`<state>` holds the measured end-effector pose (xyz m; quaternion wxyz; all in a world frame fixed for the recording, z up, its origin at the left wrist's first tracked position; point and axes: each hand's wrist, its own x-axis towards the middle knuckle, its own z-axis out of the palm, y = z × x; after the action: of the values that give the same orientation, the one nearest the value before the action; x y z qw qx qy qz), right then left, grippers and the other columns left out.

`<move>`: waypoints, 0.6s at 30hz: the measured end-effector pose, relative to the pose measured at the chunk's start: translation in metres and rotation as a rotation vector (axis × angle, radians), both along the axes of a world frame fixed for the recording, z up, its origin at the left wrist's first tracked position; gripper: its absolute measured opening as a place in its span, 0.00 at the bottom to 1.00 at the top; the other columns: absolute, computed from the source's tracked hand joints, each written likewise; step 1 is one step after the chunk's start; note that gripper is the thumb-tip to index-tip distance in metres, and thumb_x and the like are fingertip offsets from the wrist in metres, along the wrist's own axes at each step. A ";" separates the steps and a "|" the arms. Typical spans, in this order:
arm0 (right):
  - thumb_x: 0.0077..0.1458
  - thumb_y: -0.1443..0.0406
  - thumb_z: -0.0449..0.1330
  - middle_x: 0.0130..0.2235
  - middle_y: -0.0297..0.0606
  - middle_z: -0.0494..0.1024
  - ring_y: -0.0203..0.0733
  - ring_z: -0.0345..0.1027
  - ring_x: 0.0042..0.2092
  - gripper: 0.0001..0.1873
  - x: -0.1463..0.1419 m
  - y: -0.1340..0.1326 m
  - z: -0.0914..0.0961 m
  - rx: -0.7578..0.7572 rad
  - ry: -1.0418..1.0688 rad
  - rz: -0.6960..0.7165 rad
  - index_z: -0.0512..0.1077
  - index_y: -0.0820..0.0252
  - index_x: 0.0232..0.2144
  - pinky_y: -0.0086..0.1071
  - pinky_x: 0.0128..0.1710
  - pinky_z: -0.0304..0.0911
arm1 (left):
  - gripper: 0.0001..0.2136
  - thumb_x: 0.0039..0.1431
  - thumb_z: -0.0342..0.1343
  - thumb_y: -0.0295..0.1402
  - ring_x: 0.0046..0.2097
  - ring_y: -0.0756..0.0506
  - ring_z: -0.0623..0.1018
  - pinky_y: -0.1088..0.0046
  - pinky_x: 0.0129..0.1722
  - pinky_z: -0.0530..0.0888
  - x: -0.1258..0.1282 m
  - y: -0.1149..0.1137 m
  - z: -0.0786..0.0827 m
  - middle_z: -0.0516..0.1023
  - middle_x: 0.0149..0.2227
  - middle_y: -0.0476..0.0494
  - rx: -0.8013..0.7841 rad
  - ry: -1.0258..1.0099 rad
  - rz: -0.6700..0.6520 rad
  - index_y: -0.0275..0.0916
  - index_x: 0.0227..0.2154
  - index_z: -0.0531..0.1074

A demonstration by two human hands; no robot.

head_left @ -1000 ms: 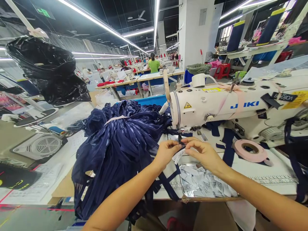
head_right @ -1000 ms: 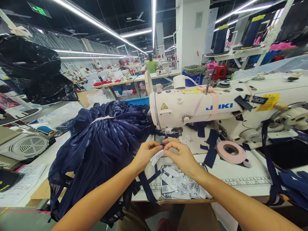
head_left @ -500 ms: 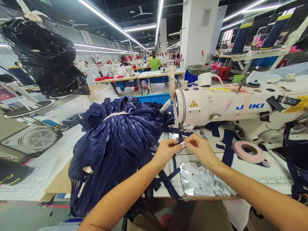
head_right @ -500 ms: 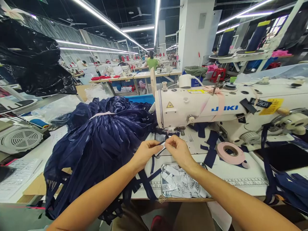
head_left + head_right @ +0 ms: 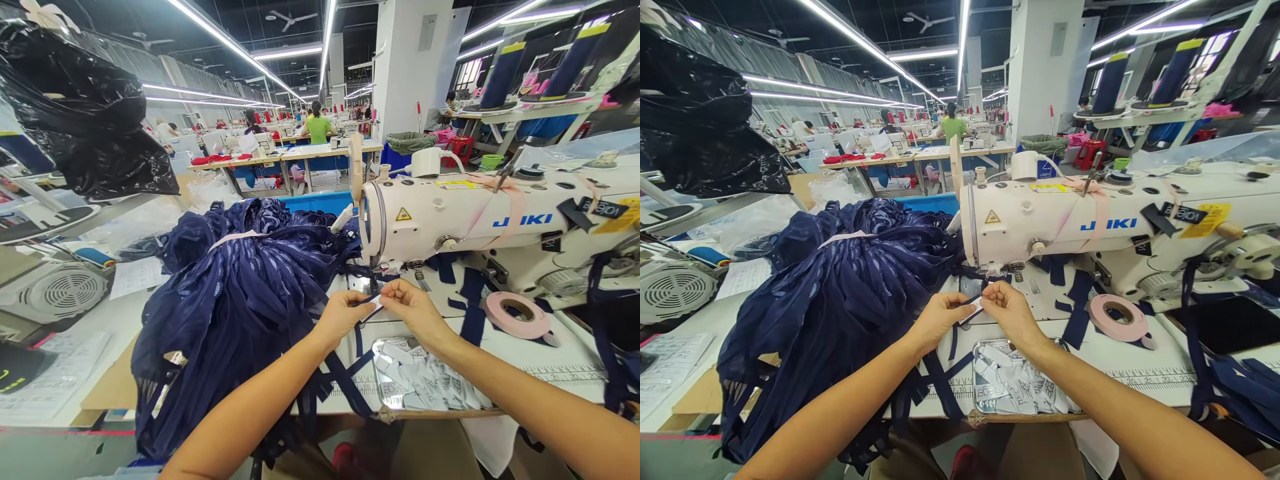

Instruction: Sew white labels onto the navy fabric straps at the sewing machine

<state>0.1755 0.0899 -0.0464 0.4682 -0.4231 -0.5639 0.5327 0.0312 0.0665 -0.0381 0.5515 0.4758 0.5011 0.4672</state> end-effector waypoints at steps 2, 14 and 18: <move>0.35 0.55 0.63 0.22 0.29 0.66 0.35 0.60 0.27 0.16 0.000 0.001 0.000 -0.004 0.003 0.015 0.65 0.57 0.23 0.33 0.31 0.60 | 0.11 0.36 0.63 0.37 0.25 0.53 0.64 0.76 0.27 0.59 0.000 0.001 -0.001 0.69 0.21 0.50 -0.013 0.014 -0.005 0.33 0.20 0.73; 0.48 0.60 0.55 0.28 0.36 0.74 0.40 0.68 0.32 0.07 0.046 0.037 -0.012 0.343 -0.577 0.095 0.68 0.58 0.27 0.34 0.32 0.62 | 0.07 0.49 0.53 0.33 0.24 0.52 0.67 0.76 0.24 0.62 -0.014 0.007 0.010 0.69 0.21 0.49 0.296 0.545 -0.173 0.34 0.21 0.70; 0.52 0.67 0.50 0.30 0.45 0.75 0.48 0.68 0.36 0.10 0.075 0.080 -0.007 0.691 -1.204 -0.227 0.71 0.62 0.31 0.39 0.35 0.59 | 0.11 0.57 0.44 0.25 0.29 0.48 0.69 0.72 0.29 0.64 -0.008 0.026 0.009 0.69 0.25 0.44 1.016 1.204 -0.154 0.35 0.24 0.69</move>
<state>0.2507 0.1703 -0.0529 0.2348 -0.5277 -0.8144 -0.0556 0.0232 0.0925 -0.0295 -0.0684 0.8737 0.4045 0.2614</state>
